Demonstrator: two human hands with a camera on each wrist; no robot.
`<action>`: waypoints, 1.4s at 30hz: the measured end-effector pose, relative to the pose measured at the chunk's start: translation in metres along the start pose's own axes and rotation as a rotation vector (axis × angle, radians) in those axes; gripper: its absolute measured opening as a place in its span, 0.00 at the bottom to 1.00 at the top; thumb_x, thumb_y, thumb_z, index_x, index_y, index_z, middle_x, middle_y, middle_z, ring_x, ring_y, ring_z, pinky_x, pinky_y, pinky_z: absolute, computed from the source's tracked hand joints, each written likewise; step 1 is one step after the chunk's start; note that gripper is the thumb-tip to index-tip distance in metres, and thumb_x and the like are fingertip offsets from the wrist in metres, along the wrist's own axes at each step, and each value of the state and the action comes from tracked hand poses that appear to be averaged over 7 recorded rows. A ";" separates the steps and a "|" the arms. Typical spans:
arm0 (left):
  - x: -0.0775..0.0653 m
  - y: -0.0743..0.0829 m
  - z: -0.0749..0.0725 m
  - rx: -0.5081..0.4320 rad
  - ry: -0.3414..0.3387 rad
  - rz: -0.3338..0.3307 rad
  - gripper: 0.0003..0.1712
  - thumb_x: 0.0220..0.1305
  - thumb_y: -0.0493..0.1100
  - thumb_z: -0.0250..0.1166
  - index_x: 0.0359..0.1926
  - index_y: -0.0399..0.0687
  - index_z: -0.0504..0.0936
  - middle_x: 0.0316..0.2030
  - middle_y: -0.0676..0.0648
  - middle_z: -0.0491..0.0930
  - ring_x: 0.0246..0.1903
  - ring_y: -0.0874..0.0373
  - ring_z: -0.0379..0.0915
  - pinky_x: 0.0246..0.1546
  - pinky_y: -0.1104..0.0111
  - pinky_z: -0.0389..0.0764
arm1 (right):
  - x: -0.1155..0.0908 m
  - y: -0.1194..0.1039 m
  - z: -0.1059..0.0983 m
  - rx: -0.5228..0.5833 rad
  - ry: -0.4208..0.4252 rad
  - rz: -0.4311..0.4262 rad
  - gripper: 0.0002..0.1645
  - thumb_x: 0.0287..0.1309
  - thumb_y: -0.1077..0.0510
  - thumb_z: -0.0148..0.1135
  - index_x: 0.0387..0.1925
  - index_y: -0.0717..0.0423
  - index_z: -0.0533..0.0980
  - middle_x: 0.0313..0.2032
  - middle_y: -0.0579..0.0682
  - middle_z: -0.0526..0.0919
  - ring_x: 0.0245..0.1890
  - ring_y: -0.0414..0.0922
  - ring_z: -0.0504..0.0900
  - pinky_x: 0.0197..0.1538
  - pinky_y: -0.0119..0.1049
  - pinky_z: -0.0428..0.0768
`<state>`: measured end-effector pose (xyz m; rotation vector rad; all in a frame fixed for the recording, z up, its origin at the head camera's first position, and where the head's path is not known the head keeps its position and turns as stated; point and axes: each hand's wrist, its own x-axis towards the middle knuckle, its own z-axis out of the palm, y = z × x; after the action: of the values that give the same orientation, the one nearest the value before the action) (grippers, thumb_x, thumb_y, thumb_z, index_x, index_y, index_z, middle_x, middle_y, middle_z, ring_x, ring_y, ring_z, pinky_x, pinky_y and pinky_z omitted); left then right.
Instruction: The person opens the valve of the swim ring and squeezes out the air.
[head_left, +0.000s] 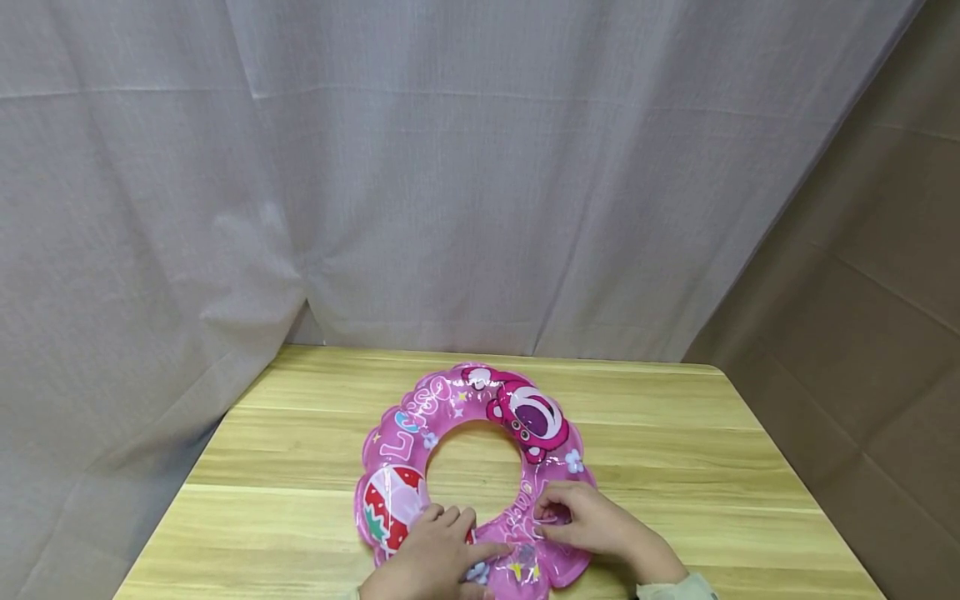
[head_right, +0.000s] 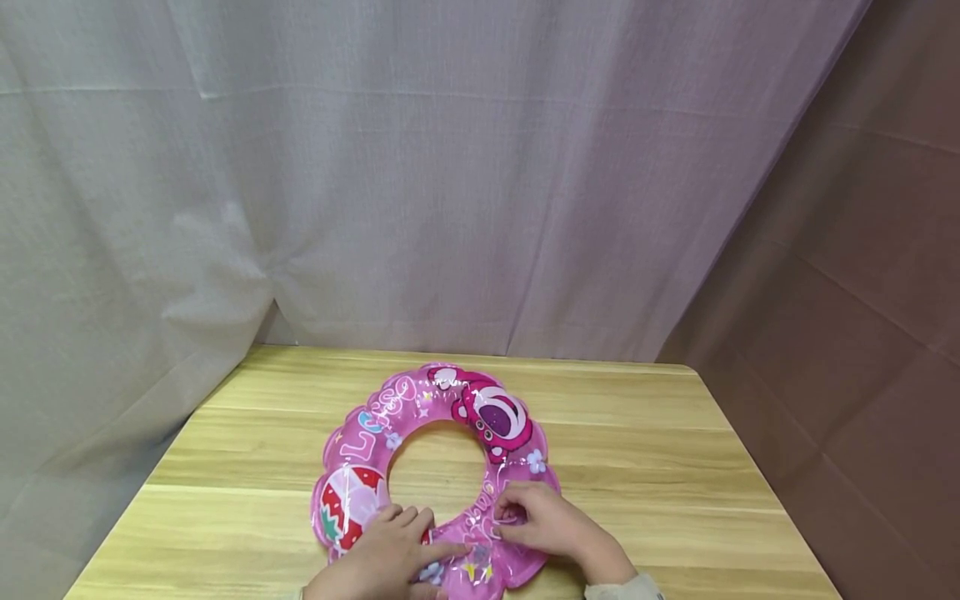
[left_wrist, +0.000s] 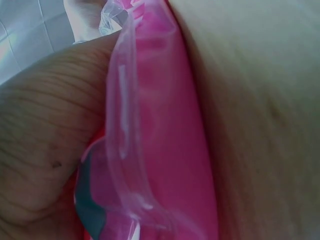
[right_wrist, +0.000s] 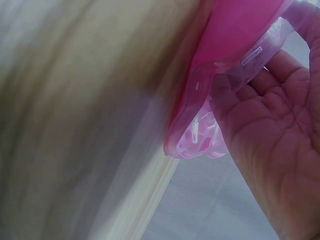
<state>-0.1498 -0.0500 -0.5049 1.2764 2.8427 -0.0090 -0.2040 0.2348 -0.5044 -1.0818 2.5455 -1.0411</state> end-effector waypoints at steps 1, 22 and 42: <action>0.000 0.000 0.000 0.003 0.005 -0.001 0.35 0.60 0.79 0.53 0.69 0.91 0.64 0.40 0.56 0.70 0.44 0.61 0.66 0.47 0.62 0.69 | 0.000 0.000 0.000 0.000 -0.001 0.002 0.08 0.56 0.61 0.72 0.37 0.49 0.80 0.33 0.41 0.82 0.34 0.37 0.80 0.40 0.31 0.83; 0.001 -0.001 -0.002 -0.029 -0.030 -0.003 0.35 0.61 0.78 0.53 0.70 0.91 0.63 0.41 0.56 0.70 0.43 0.61 0.65 0.48 0.61 0.70 | 0.000 0.001 0.000 0.003 -0.001 0.001 0.09 0.56 0.61 0.72 0.38 0.50 0.80 0.33 0.42 0.82 0.34 0.37 0.80 0.40 0.30 0.83; 0.003 -0.001 -0.001 -0.023 -0.066 -0.008 0.37 0.60 0.81 0.48 0.71 0.92 0.60 0.47 0.54 0.72 0.48 0.58 0.67 0.52 0.58 0.71 | 0.000 0.000 -0.001 0.001 -0.004 0.013 0.10 0.55 0.62 0.72 0.37 0.49 0.80 0.33 0.41 0.82 0.33 0.37 0.80 0.38 0.30 0.82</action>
<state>-0.1526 -0.0489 -0.5036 1.2366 2.7840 -0.0176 -0.2044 0.2351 -0.5040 -1.0649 2.5450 -1.0359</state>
